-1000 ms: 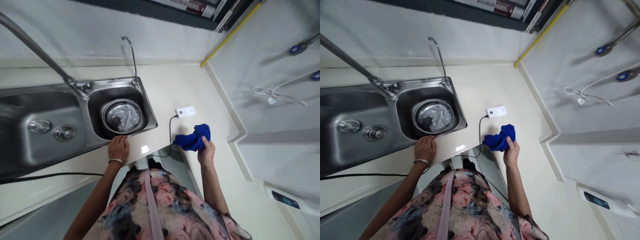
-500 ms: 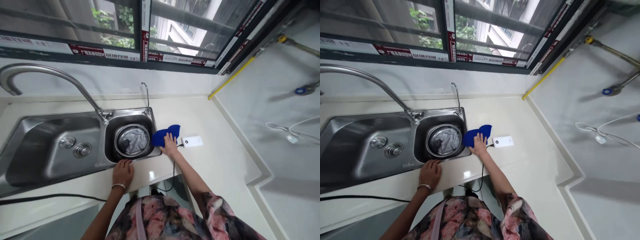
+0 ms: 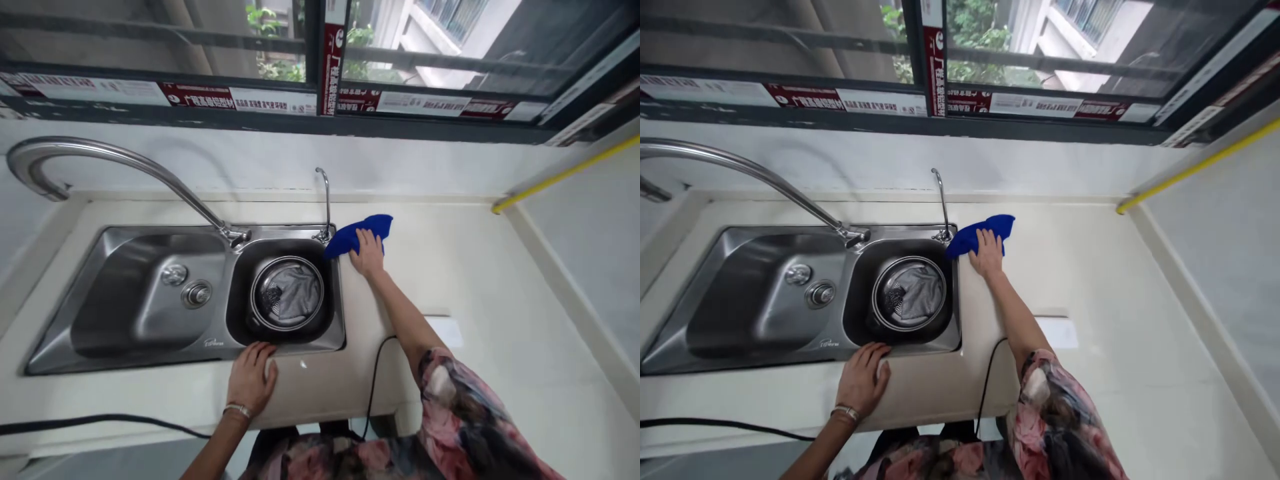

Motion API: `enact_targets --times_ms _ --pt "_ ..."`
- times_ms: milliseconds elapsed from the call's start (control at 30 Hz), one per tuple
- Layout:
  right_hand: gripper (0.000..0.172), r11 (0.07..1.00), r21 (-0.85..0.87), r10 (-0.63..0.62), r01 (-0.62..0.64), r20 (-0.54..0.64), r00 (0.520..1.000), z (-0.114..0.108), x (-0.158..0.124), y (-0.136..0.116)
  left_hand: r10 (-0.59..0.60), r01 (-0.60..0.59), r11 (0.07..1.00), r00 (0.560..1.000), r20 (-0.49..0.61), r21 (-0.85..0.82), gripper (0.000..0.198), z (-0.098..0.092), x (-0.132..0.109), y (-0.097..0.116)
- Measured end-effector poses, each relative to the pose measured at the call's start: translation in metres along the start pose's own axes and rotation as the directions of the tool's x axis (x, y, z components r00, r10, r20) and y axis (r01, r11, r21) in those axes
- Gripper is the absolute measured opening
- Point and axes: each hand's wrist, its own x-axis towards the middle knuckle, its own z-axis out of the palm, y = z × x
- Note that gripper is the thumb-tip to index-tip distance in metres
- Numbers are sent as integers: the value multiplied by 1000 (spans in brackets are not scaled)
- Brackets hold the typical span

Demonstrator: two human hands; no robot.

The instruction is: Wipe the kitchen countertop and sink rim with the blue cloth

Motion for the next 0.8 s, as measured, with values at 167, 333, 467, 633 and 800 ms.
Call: enact_targets --times_ms 167,333,467,633,800 --pt "60 993 98 65 -61 -39 997 15 76 6 -38 38 999 999 19 0 28 -7 -1 3" --pt "59 938 311 202 -153 -131 971 20 120 0 -72 72 997 996 51 -6 29 -11 -2 5" --pt "54 915 386 197 -119 -170 966 22 115 1 -101 103 995 993 64 -19 28 -13 -1 8" --pt "53 933 358 105 -27 -198 975 16 65 -3 -116 118 993 990 77 -26 28 -13 -1 9" --pt "61 998 70 -9 11 -23 1000 -7 -5 -22 -115 117 992 993 41 -45 28 -7 -3 8"
